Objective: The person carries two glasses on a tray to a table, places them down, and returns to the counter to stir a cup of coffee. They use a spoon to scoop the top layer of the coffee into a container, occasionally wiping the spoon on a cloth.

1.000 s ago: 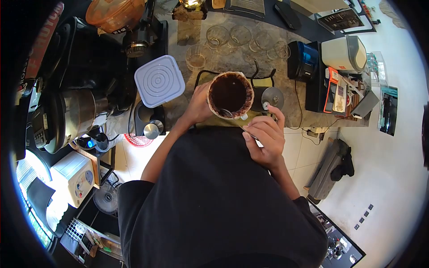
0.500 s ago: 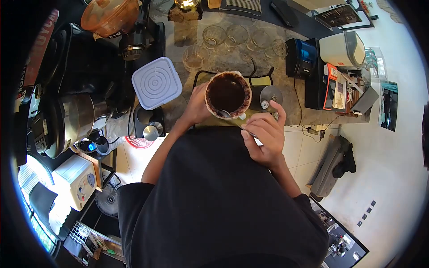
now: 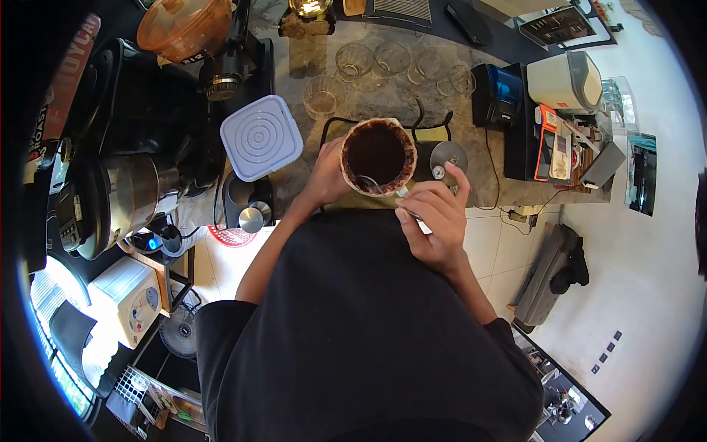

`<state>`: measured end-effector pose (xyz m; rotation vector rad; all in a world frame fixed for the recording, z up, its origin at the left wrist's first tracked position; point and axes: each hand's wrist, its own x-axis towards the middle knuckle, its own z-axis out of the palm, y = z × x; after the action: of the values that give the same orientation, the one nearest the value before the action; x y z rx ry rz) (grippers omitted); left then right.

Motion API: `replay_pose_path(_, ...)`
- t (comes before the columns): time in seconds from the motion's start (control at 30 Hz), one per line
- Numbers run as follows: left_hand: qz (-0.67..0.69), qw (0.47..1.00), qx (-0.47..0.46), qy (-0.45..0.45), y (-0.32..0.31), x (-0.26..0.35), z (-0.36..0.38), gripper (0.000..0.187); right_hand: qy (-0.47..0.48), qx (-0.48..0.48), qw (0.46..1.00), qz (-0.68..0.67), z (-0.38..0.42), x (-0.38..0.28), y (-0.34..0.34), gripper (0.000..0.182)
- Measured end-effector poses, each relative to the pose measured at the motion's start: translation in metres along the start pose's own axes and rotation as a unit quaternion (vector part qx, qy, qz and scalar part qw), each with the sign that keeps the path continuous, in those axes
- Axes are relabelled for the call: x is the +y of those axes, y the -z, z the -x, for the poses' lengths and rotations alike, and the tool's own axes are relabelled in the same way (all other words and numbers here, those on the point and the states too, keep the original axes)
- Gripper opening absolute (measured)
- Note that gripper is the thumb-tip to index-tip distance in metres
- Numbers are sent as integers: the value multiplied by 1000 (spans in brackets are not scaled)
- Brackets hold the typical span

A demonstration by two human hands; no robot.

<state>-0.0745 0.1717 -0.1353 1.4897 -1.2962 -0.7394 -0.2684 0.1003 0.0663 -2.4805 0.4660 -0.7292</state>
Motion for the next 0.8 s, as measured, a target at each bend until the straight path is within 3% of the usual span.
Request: replay_pose_path(0.8,-18,1000,7,-7,-1,-4,3,77,-12,12,1000,-17,4,0,2,6)
